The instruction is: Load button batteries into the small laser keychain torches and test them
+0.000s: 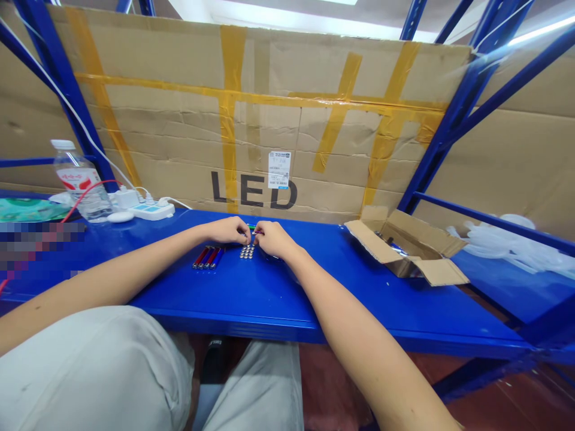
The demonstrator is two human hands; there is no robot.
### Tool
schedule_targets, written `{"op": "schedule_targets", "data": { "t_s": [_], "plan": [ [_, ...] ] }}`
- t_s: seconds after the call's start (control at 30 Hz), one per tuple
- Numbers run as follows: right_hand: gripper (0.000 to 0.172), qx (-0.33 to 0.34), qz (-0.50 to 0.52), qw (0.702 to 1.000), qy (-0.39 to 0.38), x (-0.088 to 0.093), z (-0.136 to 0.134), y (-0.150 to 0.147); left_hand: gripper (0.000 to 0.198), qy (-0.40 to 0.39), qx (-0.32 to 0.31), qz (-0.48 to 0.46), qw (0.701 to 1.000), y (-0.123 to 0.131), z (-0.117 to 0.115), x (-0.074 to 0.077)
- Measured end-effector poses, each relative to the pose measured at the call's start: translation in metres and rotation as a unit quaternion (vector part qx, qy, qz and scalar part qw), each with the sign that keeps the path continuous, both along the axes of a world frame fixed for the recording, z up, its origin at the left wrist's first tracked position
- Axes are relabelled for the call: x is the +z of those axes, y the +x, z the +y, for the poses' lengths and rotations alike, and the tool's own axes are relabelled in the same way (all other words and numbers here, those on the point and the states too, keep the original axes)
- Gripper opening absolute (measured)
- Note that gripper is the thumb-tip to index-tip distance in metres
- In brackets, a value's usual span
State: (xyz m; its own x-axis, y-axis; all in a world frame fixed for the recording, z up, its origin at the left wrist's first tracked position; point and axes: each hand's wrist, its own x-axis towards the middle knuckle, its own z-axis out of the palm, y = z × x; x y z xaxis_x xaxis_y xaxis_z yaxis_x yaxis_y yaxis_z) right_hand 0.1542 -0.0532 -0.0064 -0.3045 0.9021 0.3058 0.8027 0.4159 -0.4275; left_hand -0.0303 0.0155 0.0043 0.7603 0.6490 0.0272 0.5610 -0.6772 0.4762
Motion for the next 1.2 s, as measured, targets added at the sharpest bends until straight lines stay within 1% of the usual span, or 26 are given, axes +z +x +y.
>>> {"op": "schedule_targets", "data": {
  "t_s": [0.13,0.43,0.5,0.7,0.87,0.97,1.2],
  "plan": [
    [0.018,0.001,-0.010,1.000,0.004,0.002,-0.002,-0.002,0.023,0.004,0.012,0.000,1.000,0.001,-0.001,0.000],
    [0.017,0.012,0.007,1.000,0.002,0.001,-0.002,-0.002,0.024,-0.013,0.007,-0.013,1.000,-0.002,-0.005,0.002],
    [0.016,0.006,0.009,1.000,0.005,0.001,-0.003,-0.002,0.023,-0.020,0.005,-0.024,1.000,-0.003,-0.005,0.002],
    [0.019,-0.042,-0.005,0.999,-0.012,0.003,-0.006,-0.002,0.023,-0.033,0.000,-0.045,0.998,-0.008,-0.001,0.000],
    [0.022,-0.034,-0.005,0.999,-0.022,0.003,-0.008,-0.005,0.021,-0.034,0.008,-0.044,0.998,-0.015,0.002,0.002],
    [0.022,-0.034,-0.009,0.999,-0.021,0.003,-0.008,-0.006,0.020,-0.036,0.001,-0.043,0.998,-0.017,0.000,0.004],
    [0.021,-0.040,-0.007,0.999,-0.012,0.001,-0.006,-0.005,0.019,-0.025,-0.005,-0.037,0.999,-0.016,-0.005,0.004]
  ]
}}
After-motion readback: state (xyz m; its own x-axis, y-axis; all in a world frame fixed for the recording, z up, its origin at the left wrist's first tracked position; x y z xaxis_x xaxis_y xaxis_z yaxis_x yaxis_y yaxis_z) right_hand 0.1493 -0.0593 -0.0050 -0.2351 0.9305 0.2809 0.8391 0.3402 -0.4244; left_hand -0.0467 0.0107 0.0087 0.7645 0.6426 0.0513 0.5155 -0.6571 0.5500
